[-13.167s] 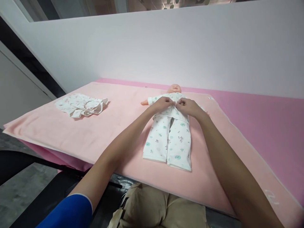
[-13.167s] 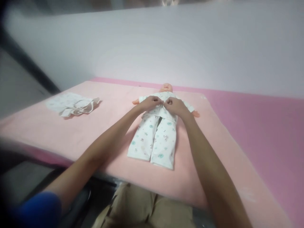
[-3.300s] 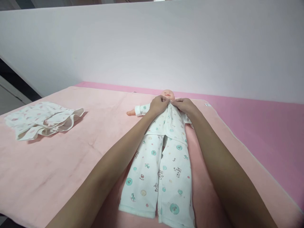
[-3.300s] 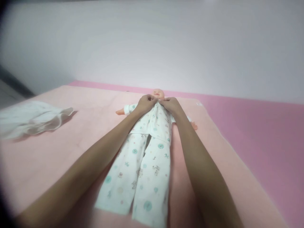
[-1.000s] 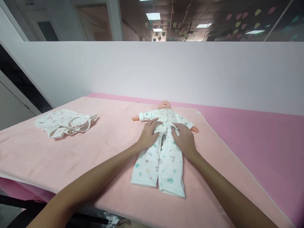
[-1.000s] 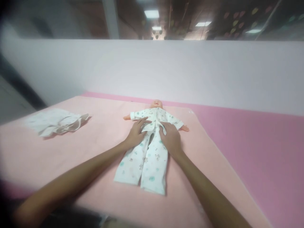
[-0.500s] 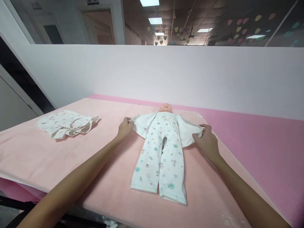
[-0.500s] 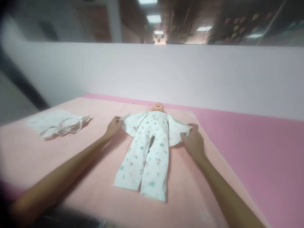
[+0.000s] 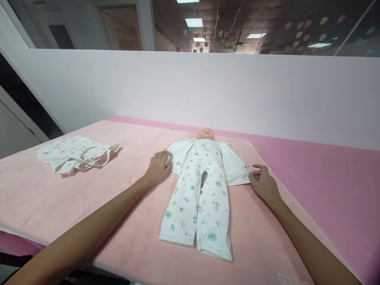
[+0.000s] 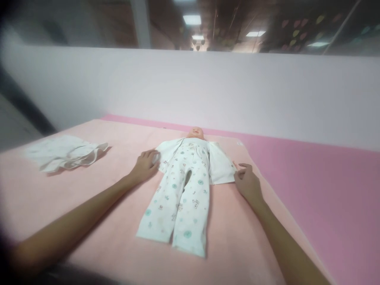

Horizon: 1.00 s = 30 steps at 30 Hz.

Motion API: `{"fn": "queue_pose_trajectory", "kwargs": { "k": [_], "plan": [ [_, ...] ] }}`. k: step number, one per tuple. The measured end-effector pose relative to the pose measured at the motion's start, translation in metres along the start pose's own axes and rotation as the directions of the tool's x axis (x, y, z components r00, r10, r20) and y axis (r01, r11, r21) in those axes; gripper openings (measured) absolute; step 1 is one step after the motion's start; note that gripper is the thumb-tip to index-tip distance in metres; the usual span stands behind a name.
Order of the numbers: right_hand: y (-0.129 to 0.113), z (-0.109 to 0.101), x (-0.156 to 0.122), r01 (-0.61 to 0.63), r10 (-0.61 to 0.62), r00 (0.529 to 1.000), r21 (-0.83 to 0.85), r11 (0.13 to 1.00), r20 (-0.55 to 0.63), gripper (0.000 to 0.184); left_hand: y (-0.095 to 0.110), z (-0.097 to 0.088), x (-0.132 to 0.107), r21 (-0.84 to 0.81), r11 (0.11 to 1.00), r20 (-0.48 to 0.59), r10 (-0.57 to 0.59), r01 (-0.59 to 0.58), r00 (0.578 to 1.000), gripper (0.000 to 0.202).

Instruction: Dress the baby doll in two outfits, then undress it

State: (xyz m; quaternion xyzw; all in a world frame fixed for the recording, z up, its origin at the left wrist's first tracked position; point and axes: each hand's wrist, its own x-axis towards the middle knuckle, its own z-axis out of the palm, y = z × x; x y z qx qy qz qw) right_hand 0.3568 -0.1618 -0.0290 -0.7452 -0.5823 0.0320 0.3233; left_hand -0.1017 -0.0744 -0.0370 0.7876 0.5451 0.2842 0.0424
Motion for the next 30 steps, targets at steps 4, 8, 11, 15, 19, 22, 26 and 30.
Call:
{"fn": "queue_pose_trajectory", "kwargs": {
  "k": [4, 8, 11, 15, 19, 22, 26, 30],
  "plan": [
    [-0.009, 0.000, -0.003, 0.236, -0.254, 0.952, -0.120, 0.964, -0.171, 0.037, -0.001, 0.002, 0.000, 0.024, 0.999, -0.043, 0.050, -0.049, 0.998, 0.051],
    [-0.051, 0.013, 0.009, 0.493, -0.511, 0.853, -0.157, 0.856, -0.110, 0.044, 0.014, 0.006, 0.029, -0.003, 0.981, -0.072, 0.195, -0.195, 0.978, 0.053],
    [-0.078, 0.028, 0.035, 0.574, -0.578, 0.816, -0.125, 0.809, 0.002, 0.055, 0.031, 0.015, 0.064, -0.014, 0.968, -0.050, 0.251, -0.252, 0.967, 0.055],
    [-0.079, 0.050, 0.067, 0.483, -0.473, 0.876, -0.137, 0.865, 0.096, 0.067, 0.039, 0.041, 0.091, 0.005, 0.986, -0.019, 0.169, -0.169, 0.985, 0.057],
    [-0.062, 0.064, 0.075, 0.388, -0.372, 0.921, -0.206, 0.898, 0.113, 0.068, 0.032, 0.062, 0.093, 0.030, 0.993, -0.049, 0.114, -0.112, 0.992, 0.059],
    [-0.061, 0.065, 0.073, 0.375, -0.367, 0.927, -0.176, 0.910, 0.075, 0.066, 0.029, 0.064, 0.092, 0.011, 0.994, -0.051, 0.107, -0.107, 0.993, 0.058],
    [-0.082, 0.059, 0.069, 0.442, -0.442, 0.891, -0.030, 0.897, -0.099, 0.059, 0.038, 0.052, 0.093, -0.119, 0.989, -0.112, 0.080, -0.093, 0.991, 0.053],
    [-0.113, 0.051, 0.065, 0.463, -0.482, 0.876, 0.245, 0.852, 0.021, 0.048, 0.057, 0.033, 0.094, -0.292, 0.933, -0.060, 0.202, -0.210, 0.978, 0.050]
  ]
}}
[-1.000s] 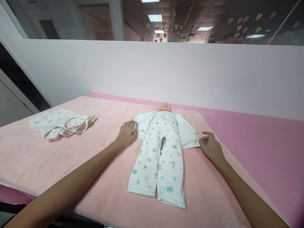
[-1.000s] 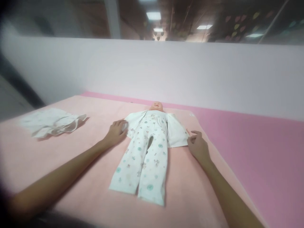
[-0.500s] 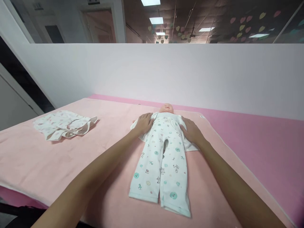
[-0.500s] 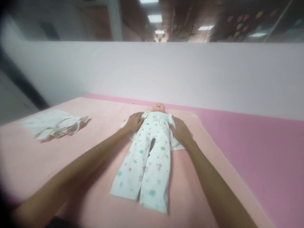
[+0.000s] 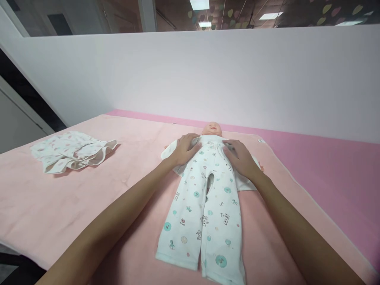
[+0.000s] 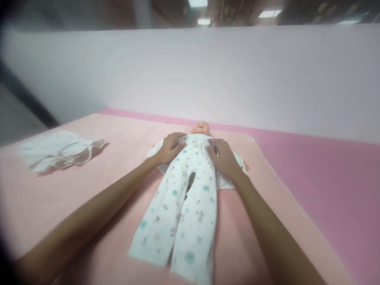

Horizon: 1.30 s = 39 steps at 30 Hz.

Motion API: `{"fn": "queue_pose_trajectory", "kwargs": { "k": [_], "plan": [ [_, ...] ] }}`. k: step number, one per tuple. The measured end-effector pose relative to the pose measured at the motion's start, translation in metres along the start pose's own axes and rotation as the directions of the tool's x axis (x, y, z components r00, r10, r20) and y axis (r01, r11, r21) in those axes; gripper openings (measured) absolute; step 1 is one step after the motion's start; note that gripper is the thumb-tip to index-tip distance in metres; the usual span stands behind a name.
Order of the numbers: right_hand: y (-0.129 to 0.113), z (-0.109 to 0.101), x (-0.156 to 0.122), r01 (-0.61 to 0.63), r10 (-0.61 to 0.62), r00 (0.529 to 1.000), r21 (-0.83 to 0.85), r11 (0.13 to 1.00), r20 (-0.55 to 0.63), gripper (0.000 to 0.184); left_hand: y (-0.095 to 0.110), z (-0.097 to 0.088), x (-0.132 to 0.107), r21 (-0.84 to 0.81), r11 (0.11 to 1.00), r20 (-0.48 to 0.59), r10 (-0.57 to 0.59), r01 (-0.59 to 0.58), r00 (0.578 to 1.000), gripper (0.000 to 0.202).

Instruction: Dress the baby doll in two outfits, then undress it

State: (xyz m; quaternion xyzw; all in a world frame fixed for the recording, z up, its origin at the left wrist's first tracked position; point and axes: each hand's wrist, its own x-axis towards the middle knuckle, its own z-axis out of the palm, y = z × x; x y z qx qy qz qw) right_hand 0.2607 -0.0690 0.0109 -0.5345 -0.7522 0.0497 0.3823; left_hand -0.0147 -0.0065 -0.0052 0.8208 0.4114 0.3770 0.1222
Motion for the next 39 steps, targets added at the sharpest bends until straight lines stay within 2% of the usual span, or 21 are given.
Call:
{"fn": "queue_pose_trajectory", "kwargs": {
  "k": [1, 3, 6, 9, 11, 14, 16, 19, 21, 24, 26, 29, 32, 35, 39],
  "plan": [
    [-0.006, 0.000, 0.002, -0.029, 0.028, 0.999, 0.043, 0.999, 0.038, 0.048, 0.006, -0.003, 0.001, -0.041, 0.999, 0.041, -0.001, 0.003, 0.999, 0.051],
    [-0.015, 0.000, 0.003, -0.092, 0.087, 0.994, 0.078, 0.993, 0.069, 0.049, 0.015, -0.010, 0.002, -0.091, 0.993, 0.123, -0.070, 0.081, 0.990, 0.056],
    [-0.022, -0.001, 0.001, -0.196, 0.182, 0.976, 0.118, 0.973, 0.115, 0.051, 0.023, -0.018, 0.002, -0.105, 0.969, 0.269, -0.189, 0.224, 0.944, 0.057],
    [-0.028, -0.005, -0.002, -0.280, 0.256, 0.945, 0.099, 0.955, 0.202, 0.051, 0.027, -0.027, 0.003, -0.108, 0.960, 0.367, -0.203, 0.258, 0.908, 0.052],
    [-0.032, -0.010, -0.004, -0.270, 0.251, 0.936, 0.045, 0.962, 0.246, 0.054, 0.028, -0.035, 0.003, -0.098, 0.958, 0.424, -0.204, 0.268, 0.882, 0.052],
    [-0.037, -0.020, -0.008, -0.212, 0.211, 0.929, -0.029, 0.977, 0.304, 0.057, 0.030, -0.048, 0.002, -0.060, 0.958, 0.545, -0.204, 0.280, 0.813, 0.059],
    [-0.039, -0.026, -0.015, -0.197, 0.203, 0.916, -0.054, 0.979, 0.345, 0.058, 0.033, -0.054, -0.002, -0.033, 0.963, 0.587, -0.196, 0.266, 0.786, 0.064],
    [-0.043, -0.029, -0.032, -0.245, 0.250, 0.897, -0.060, 0.968, 0.364, 0.058, 0.042, -0.055, -0.013, 0.015, 0.971, 0.562, -0.205, 0.238, 0.801, 0.060],
    [-0.047, -0.030, -0.048, -0.253, 0.257, 0.910, -0.057, 0.966, 0.326, 0.054, 0.050, -0.052, -0.023, 0.060, 0.974, 0.506, -0.217, 0.217, 0.835, 0.058],
    [-0.056, -0.033, -0.071, -0.191, 0.195, 0.941, -0.042, 0.981, 0.278, 0.049, 0.061, -0.052, -0.042, 0.095, 0.975, 0.432, -0.224, 0.203, 0.874, 0.058],
    [-0.064, -0.038, -0.086, -0.205, 0.203, 0.930, -0.026, 0.978, 0.305, 0.051, 0.064, -0.057, -0.055, 0.051, 0.975, 0.449, -0.216, 0.217, 0.867, 0.061],
    [-0.073, -0.044, -0.102, -0.265, 0.251, 0.903, -0.007, 0.964, 0.348, 0.068, 0.063, -0.067, -0.074, -0.082, 0.965, 0.534, -0.169, 0.250, 0.829, 0.080],
    [-0.078, -0.042, -0.111, -0.268, 0.254, 0.919, 0.004, 0.964, 0.303, 0.074, 0.059, -0.071, -0.088, -0.145, 0.952, 0.547, -0.149, 0.269, 0.824, 0.094],
    [-0.080, -0.035, -0.115, -0.283, 0.268, 0.926, 0.019, 0.959, 0.267, 0.068, 0.061, -0.067, -0.096, -0.166, 0.942, 0.522, -0.169, 0.293, 0.836, 0.090],
    [-0.083, -0.029, -0.118, -0.254, 0.238, 0.936, 0.026, 0.967, 0.261, 0.056, 0.069, -0.063, -0.101, -0.172, 0.948, 0.533, -0.140, 0.269, 0.834, 0.066]
  ]
}}
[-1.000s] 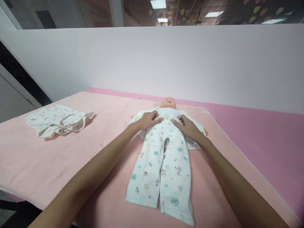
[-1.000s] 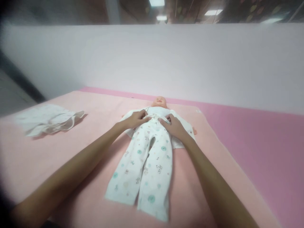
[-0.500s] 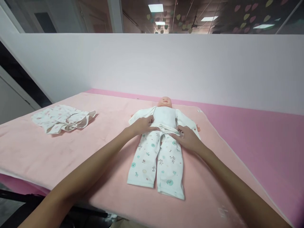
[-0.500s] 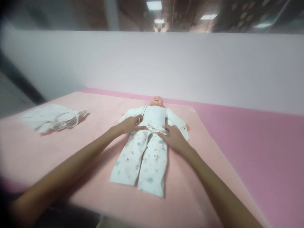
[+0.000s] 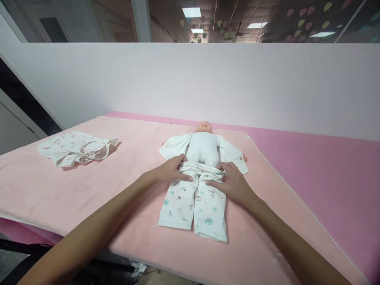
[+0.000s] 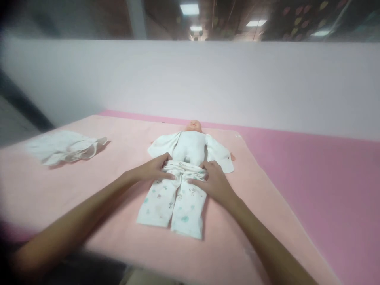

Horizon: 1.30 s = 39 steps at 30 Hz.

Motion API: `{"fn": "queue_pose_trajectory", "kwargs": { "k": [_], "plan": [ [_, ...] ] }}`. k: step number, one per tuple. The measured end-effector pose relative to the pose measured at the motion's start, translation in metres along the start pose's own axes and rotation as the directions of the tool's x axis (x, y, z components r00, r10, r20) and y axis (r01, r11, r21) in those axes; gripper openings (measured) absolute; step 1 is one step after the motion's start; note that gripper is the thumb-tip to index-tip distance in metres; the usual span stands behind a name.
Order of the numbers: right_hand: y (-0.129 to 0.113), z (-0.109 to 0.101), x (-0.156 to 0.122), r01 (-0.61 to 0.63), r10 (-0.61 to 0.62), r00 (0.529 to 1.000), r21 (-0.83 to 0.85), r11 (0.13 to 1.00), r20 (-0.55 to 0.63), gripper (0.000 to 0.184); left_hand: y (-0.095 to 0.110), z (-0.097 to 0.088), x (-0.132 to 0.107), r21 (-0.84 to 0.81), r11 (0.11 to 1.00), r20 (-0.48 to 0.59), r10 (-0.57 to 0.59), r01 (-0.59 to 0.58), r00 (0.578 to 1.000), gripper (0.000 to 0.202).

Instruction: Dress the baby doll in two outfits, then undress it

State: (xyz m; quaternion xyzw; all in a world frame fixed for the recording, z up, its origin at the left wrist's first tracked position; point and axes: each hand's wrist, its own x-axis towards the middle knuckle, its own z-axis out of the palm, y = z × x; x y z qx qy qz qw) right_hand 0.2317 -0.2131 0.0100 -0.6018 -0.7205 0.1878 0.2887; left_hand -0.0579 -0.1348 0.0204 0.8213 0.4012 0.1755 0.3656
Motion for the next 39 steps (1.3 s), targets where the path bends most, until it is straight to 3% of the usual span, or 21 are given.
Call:
{"fn": "queue_pose_trajectory", "kwargs": {
  "k": [3, 6, 11, 16, 21, 26, 30, 39],
  "plan": [
    [-0.002, -0.002, -0.003, 0.080, -0.079, 0.997, -0.031, 0.996, 0.025, 0.046, 0.005, -0.001, -0.003, 0.087, 0.996, -0.021, 0.036, -0.034, 0.999, 0.057],
    [-0.005, -0.007, -0.008, 0.069, -0.067, 0.995, -0.027, 0.997, 0.069, 0.047, 0.006, -0.005, -0.010, 0.136, 0.988, 0.016, 0.066, -0.067, 0.998, 0.061],
    [-0.009, -0.019, -0.021, -0.019, 0.014, 0.974, 0.023, 1.000, 0.225, 0.086, 0.002, -0.006, -0.022, 0.119, 0.990, 0.105, 0.067, -0.079, 0.992, 0.096],
    [-0.010, -0.025, -0.028, -0.014, 0.014, 0.958, -0.001, 1.000, 0.285, 0.091, -0.004, -0.006, -0.027, 0.101, 0.994, 0.143, 0.029, -0.044, 0.989, 0.107],
    [0.001, -0.028, -0.032, -0.016, 0.016, 0.936, -0.002, 1.000, 0.350, 0.118, -0.010, -0.006, -0.029, 0.064, 0.996, 0.150, 0.051, -0.061, 0.987, 0.119],
    [0.008, -0.030, -0.034, 0.025, -0.018, 0.931, -0.015, 1.000, 0.366, 0.125, -0.011, -0.007, -0.032, 0.105, 0.992, 0.169, 0.049, -0.067, 0.984, 0.124],
    [0.001, -0.032, -0.033, 0.026, -0.027, 0.933, 0.008, 1.000, 0.359, 0.114, -0.006, -0.009, -0.033, 0.109, 0.992, 0.177, 0.049, -0.069, 0.983, 0.120],
    [-0.024, -0.029, -0.037, 0.032, -0.056, 0.906, 0.063, 0.997, 0.420, 0.059, 0.024, -0.002, -0.044, 0.194, 0.976, 0.218, 0.052, -0.096, 0.974, 0.094]
  ]
}}
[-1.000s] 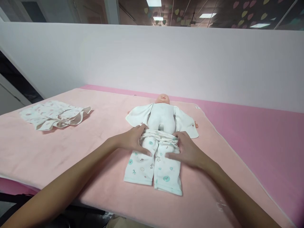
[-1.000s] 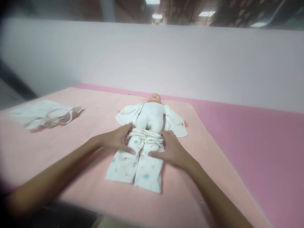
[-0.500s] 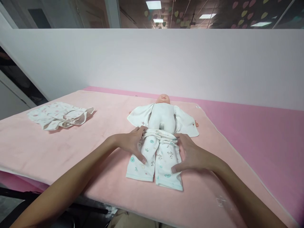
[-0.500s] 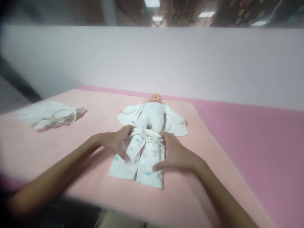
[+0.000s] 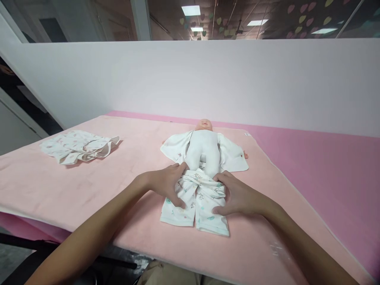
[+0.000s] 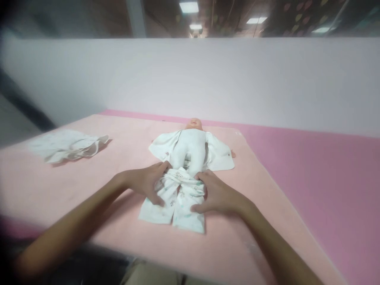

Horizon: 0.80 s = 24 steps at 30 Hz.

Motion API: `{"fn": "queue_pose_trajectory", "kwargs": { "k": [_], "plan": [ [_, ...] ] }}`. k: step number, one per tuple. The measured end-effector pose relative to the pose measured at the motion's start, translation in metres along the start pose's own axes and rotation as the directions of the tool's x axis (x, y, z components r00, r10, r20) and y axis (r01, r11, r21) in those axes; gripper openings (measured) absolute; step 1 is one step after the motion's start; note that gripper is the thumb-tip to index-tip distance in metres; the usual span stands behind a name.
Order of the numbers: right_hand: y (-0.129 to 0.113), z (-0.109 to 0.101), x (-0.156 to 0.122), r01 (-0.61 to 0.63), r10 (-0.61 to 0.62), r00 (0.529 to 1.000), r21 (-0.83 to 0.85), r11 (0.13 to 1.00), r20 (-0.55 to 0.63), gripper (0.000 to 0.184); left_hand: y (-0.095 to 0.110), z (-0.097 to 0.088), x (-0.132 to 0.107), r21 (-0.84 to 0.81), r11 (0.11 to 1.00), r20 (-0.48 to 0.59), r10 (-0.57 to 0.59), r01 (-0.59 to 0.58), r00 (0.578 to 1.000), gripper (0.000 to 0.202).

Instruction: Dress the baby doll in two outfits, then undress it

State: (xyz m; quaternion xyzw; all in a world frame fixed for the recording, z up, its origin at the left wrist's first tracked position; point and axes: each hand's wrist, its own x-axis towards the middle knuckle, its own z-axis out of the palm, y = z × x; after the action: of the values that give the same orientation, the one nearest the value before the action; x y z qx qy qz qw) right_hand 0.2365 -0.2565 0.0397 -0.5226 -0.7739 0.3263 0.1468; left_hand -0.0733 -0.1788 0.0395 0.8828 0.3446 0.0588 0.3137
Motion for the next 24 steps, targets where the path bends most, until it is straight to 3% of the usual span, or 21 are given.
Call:
{"fn": "queue_pose_trajectory", "kwargs": {
  "k": [3, 8, 13, 17, 19, 24],
  "plan": [
    [-0.003, 0.001, -0.001, 0.000, 0.001, 1.000, -0.018, 1.000, 0.011, 0.049, 0.009, 0.003, -0.005, 0.073, 0.997, 0.014, -0.009, 0.008, 1.000, 0.088],
    [-0.009, 0.002, -0.009, 0.009, -0.008, 1.000, -0.064, 0.998, 0.010, 0.047, 0.016, 0.013, -0.021, 0.167, 0.986, -0.051, 0.015, -0.006, 0.999, 0.065],
    [-0.014, 0.013, -0.022, 0.057, -0.066, 0.996, -0.136, 0.989, -0.061, 0.026, 0.010, 0.033, -0.038, 0.269, 0.961, -0.153, 0.107, -0.062, 0.983, 0.052],
    [-0.010, 0.031, -0.034, 0.128, -0.178, 0.968, -0.261, 0.957, -0.177, 0.017, 0.004, 0.047, -0.048, 0.355, 0.927, -0.245, 0.217, -0.121, 0.945, 0.043],
    [-0.007, 0.042, -0.040, 0.204, -0.301, 0.913, -0.332, 0.921, -0.274, 0.013, 0.001, 0.053, -0.052, 0.404, 0.903, -0.283, 0.276, -0.147, 0.918, 0.035],
    [-0.007, 0.065, -0.057, 0.316, -0.586, 0.670, -0.540, 0.780, -0.455, 0.016, 0.005, 0.065, -0.067, 0.479, 0.849, -0.349, 0.419, -0.225, 0.838, 0.025]
  ]
}}
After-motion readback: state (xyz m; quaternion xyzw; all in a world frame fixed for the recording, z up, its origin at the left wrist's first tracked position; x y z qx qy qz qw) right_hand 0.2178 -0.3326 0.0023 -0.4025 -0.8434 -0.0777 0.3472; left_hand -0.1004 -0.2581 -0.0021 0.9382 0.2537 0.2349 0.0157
